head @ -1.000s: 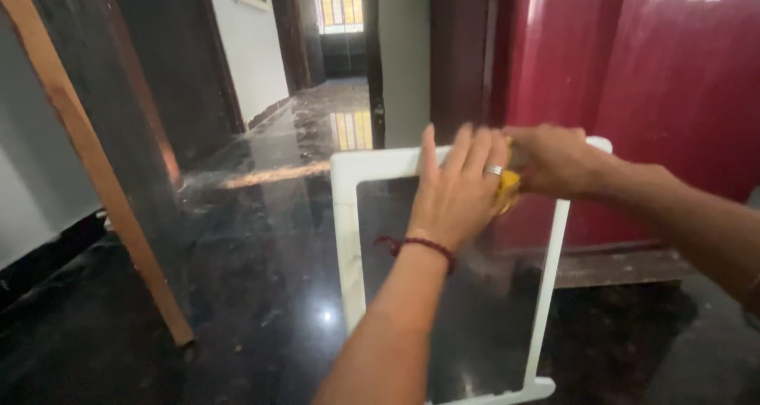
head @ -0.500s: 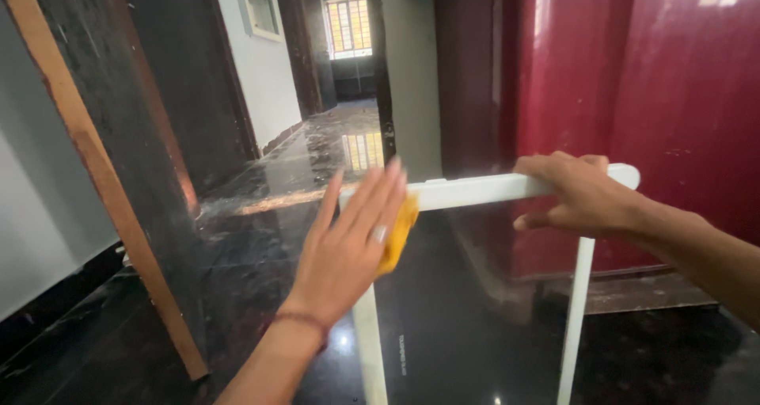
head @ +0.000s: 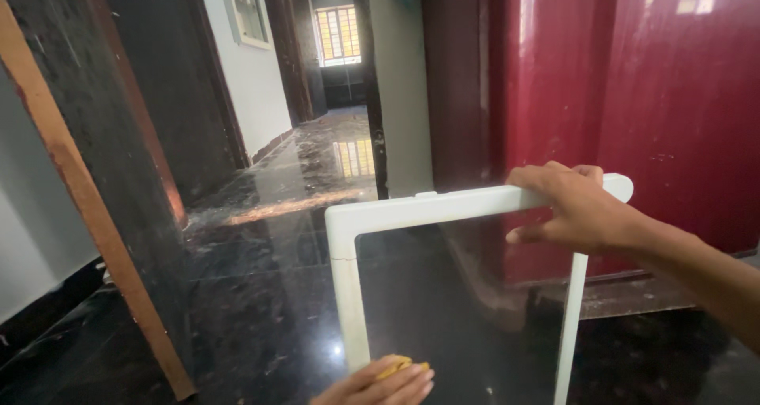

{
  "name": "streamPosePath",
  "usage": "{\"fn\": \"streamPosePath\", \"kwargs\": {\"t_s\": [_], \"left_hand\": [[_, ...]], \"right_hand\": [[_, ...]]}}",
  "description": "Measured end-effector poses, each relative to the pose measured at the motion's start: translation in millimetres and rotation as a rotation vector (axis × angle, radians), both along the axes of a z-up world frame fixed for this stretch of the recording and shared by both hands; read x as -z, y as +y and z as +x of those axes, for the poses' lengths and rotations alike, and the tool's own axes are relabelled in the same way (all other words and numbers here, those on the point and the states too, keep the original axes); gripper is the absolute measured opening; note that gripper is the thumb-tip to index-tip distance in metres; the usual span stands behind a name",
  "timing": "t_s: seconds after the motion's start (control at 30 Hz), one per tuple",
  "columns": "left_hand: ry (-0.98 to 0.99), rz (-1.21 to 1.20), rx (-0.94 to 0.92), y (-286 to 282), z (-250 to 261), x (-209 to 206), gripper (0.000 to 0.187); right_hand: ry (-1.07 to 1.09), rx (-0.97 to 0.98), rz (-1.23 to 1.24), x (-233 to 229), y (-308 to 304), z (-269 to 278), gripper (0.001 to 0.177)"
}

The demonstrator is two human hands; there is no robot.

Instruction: The person wipes a white-framed mirror with a yellow cloth, then pours liquid from a green bottle onto the cloth and continues wiping the mirror surface.

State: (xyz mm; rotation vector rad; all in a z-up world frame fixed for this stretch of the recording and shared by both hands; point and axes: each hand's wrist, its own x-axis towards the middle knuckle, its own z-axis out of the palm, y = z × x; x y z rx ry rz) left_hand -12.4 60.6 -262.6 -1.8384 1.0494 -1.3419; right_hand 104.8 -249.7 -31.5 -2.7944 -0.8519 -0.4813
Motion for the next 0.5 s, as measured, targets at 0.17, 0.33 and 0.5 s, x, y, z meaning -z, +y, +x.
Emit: {"fn": "streamPosePath", "kwargs": {"t_s": [0.17, 0.33, 0.5], "left_hand": [[0.110, -0.095, -0.177, -17.0, 8.8, -92.5, 0.058], [-0.143, -0.275, -0.198, -64.8, 28.1, -195.8, 0.060], [-0.011, -0.430, -0.054, -103.2, 45.5, -154.4, 0.057]], "right_hand": [[0.002, 0.004, 0.002, 1.4, -1.3, 1.8, 0.057], [-0.040, -0.044, 0.014, 7.1, -2.9, 10.7, 0.065], [-0.023, -0.019, 0.017, 7.6, -6.4, 8.2, 0.062]]}}
